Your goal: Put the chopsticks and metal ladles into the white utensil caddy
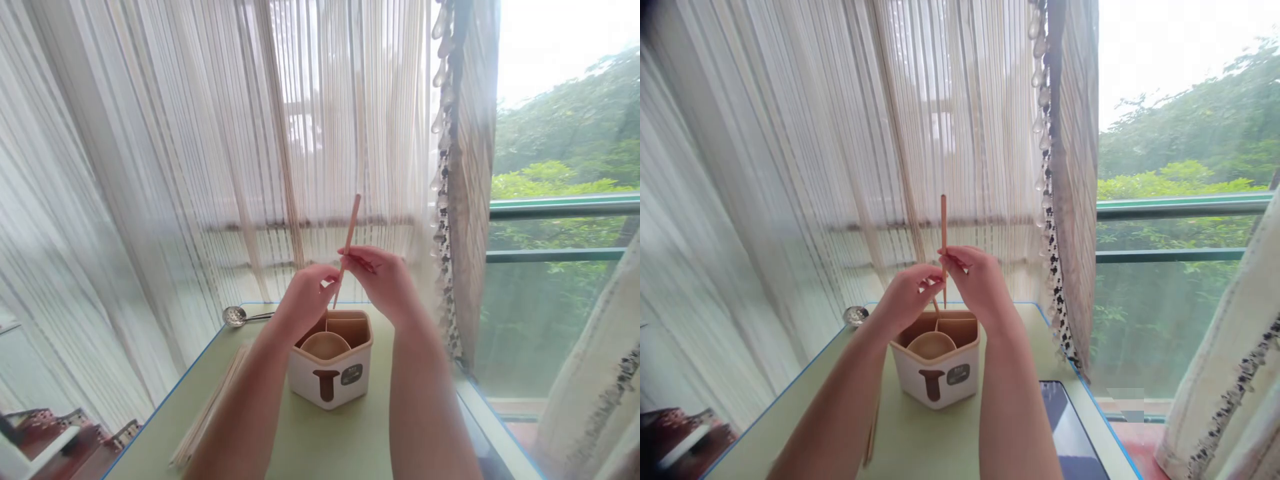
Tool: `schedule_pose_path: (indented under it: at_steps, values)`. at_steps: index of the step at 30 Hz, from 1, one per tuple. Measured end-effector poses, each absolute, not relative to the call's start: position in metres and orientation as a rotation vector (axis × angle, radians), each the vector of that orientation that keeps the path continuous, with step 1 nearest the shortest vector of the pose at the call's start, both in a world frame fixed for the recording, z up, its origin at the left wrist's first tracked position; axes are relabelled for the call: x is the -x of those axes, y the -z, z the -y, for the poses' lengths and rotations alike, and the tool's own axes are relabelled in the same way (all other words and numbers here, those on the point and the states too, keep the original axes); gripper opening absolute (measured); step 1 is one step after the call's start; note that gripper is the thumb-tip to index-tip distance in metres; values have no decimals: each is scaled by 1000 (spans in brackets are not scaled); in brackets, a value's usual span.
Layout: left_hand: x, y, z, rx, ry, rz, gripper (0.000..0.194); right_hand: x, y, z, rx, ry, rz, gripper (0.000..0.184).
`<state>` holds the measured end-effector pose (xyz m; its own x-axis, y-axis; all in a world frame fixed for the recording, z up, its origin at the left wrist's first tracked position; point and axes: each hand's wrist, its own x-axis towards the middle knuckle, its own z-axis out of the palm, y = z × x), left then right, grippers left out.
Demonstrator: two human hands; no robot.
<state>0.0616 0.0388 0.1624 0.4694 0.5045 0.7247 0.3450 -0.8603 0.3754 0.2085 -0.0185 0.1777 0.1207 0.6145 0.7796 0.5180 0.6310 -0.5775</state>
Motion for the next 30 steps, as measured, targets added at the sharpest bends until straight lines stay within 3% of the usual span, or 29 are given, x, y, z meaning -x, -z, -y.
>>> schedule_pose_path:
  at_steps: [3,11,19,30]
  values:
    - [-45,-164,-44,-2540,-1499,-905,21,-204,-179,20,992,-123,1522,22]
    - [-5,-172,-45,-2339,-1527,-1148,19,-196,-176,12,1120,-110,1659,17]
    - [-24,-172,-42,-2074,-1744,-842,40,-199,-158,-14,1312,-97,1832,19]
    - [-43,-151,-74,-1964,-1799,-1020,27,-199,-149,-30,1876,-252,2070,14]
